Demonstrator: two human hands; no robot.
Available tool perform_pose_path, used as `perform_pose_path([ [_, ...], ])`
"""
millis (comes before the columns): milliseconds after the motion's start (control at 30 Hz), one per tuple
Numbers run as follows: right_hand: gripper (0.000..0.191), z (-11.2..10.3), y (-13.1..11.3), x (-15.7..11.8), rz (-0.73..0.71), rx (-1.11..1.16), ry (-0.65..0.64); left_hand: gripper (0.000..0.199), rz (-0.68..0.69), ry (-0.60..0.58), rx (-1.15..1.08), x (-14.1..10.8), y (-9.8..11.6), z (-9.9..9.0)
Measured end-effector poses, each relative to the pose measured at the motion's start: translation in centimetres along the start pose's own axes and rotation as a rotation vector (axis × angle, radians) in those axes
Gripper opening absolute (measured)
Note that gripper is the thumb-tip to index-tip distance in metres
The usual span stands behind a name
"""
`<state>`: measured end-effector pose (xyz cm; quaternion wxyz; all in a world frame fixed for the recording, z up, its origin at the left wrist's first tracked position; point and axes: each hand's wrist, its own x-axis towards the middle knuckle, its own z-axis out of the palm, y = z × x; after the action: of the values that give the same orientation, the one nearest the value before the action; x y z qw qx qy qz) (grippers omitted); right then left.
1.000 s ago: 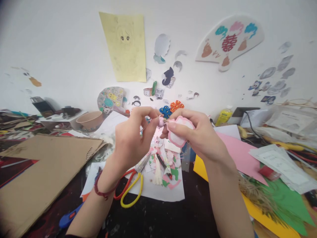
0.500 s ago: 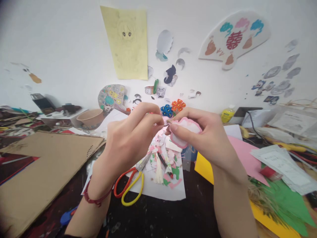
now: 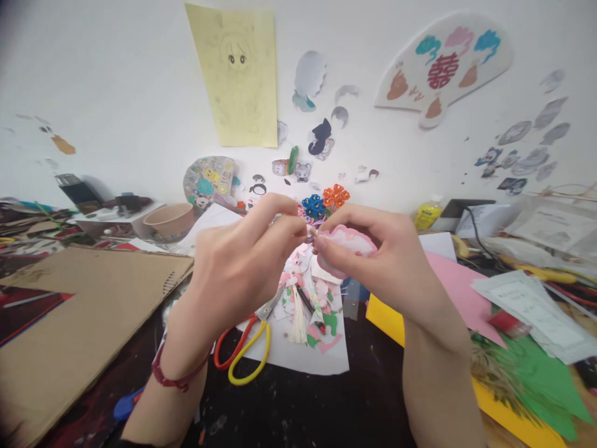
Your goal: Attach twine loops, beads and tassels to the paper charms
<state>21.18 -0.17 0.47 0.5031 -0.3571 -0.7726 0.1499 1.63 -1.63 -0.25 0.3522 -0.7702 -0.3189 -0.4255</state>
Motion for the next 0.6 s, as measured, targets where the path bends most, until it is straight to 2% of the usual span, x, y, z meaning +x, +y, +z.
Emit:
perform_pose_path([
  [267,0.01,-0.1,0.11,-0.09,-0.017,-0.031,-0.024,0.011,-0.036,-0.061,0.01,-0.07,0.17,-0.17],
  [600,0.012,0.21,-0.53,0.07,0.029,-0.114,-0.038,0.022,-0.017,-0.027,0.133,0.02,0.46,-0.43],
])
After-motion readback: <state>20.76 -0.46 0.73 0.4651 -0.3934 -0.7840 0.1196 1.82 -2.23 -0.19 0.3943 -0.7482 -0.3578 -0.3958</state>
